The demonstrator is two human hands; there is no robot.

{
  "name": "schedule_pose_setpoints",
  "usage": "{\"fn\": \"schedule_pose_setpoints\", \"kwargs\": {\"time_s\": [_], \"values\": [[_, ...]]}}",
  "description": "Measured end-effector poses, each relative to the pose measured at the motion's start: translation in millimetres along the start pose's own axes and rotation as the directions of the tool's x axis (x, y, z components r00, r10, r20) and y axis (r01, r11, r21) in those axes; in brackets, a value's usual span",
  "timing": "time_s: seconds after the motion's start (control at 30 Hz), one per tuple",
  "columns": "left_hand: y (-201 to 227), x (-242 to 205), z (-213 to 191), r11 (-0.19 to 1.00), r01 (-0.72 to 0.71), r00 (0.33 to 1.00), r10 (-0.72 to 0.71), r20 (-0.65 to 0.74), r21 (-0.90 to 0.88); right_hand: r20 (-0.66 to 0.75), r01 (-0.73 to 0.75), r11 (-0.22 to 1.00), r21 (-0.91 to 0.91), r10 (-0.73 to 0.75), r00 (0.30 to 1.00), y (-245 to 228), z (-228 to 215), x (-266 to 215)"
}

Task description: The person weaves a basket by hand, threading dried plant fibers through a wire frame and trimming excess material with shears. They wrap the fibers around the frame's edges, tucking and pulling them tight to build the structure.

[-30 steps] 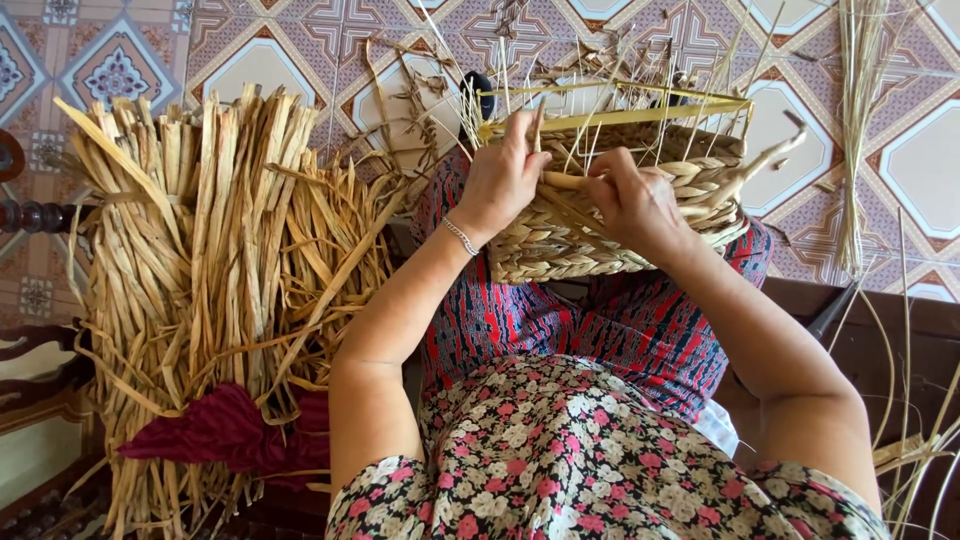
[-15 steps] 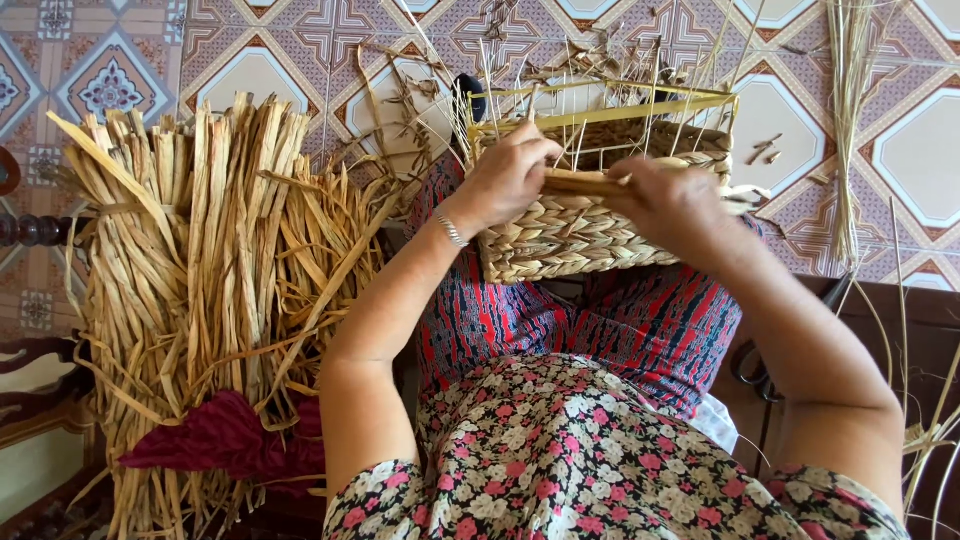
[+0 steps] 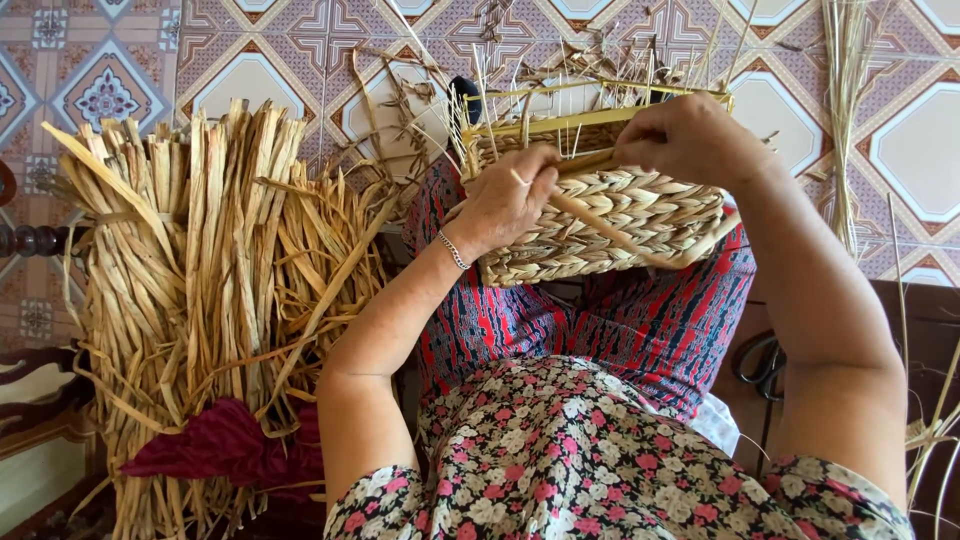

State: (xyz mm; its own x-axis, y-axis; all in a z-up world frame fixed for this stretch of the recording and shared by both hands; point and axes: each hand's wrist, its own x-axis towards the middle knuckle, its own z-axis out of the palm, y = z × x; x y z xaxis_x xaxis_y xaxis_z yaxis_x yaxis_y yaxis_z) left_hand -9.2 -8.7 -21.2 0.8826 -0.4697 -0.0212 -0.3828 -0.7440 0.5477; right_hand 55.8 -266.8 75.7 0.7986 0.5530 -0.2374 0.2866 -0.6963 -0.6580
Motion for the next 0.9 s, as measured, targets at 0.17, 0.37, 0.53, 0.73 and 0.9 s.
{"fn": "schedule_pose_setpoints", "kwargs": {"time_s": [0.17,0.37,0.53,0.73,0.9], "values": [[5.5,-9.8,-11.3,0.959,-0.246,0.923,0.188,-0.335,-0.138,-0.211,0.299,0.916,-0.268,-0.359,0.909,13.9,32.9,-0.8],[2.4,-11.3,-3.6,0.89,-0.328,0.752,0.449,-0.483,0.317,-0.346,0.292,0.857,-0.425,-0.451,0.823,17.7,75.8,15.3],[-18.8,-2.2,17.1,0.969,-0.245,0.862,0.203,-0.464,-0.032,-0.381,0.321,0.869,-0.377,-0.462,0.801,7.7,83.1,-1.4],[3.3,13.9,5.3,0.99,-0.113,0.868,0.055,-0.493,-0.089,-0.374,0.276,0.961,-0.009,-0.259,0.89,10.5,83.2,-21.6],[13.2,18.3,5.0,0.974,-0.123,0.789,0.213,-0.576,0.192,-0.405,0.418,0.908,-0.019,-0.389,0.827,-12.2,66.1,-34.8]]}}
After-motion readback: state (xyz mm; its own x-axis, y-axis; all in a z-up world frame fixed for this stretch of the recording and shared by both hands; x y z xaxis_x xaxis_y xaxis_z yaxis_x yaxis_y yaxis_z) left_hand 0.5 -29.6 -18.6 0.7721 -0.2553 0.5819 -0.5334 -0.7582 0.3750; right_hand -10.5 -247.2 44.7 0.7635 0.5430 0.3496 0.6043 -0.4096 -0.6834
